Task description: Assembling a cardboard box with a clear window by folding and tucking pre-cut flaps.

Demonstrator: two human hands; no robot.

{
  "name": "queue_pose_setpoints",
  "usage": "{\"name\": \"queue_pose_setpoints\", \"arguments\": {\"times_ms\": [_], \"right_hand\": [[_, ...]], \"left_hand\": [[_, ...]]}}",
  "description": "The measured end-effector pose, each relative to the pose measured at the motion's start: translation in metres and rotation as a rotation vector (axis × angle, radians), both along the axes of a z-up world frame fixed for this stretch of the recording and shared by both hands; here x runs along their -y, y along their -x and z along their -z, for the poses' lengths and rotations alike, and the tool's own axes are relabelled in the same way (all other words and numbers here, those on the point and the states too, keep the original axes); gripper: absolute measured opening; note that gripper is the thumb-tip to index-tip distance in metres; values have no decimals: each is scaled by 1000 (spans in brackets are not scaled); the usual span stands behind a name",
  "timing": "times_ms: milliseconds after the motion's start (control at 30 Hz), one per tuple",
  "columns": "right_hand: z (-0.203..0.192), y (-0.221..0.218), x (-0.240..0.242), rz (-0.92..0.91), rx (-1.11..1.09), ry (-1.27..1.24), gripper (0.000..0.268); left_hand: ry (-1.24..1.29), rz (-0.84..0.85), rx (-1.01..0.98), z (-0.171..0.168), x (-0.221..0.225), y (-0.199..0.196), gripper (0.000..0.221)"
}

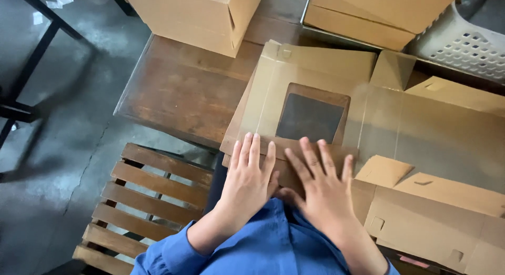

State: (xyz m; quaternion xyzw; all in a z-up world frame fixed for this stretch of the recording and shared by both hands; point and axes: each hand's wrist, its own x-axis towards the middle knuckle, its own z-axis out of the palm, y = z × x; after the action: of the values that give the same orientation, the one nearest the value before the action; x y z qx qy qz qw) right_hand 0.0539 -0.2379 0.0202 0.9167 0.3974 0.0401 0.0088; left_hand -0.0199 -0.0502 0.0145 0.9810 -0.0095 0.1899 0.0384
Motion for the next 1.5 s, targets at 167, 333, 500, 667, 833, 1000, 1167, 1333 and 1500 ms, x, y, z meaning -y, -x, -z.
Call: {"name": "queue_pose_setpoints", "arguments": {"times_ms": [167,333,500,667,833,1000,1167,1333,1500], "right_hand": [[2,-1,4,84,39,-54,94],[8,-8,-10,121,-10,-49,99],[15,-12,-26,60,71,-26,95],[13,4,-28,-93,82,-66,98],[-10,20,1,-223,72,-81,101],[-47,22,62,-317,-460,-579,46],[-46,5,86,-27,10,-480,45],[0,-15,72,97,-65,-178,77],[4,-15,63,148,23,-84,93]], "left_hand": [[27,22,-13,-3,-2,1,52],[76,30,-49,-9,-7,3,50],[41,-31,-40,-8,-16,3,53],[-20,-72,-23,0,-15,3,55],[-62,-91,-18,2,-11,0,56],[-137,-131,-69,10,-8,-2,61],[-121,-116,-69,-3,-4,-2,45],[-96,-76,-16,-6,-5,-2,43],[94,113,-154,4,9,-6,66]]}}
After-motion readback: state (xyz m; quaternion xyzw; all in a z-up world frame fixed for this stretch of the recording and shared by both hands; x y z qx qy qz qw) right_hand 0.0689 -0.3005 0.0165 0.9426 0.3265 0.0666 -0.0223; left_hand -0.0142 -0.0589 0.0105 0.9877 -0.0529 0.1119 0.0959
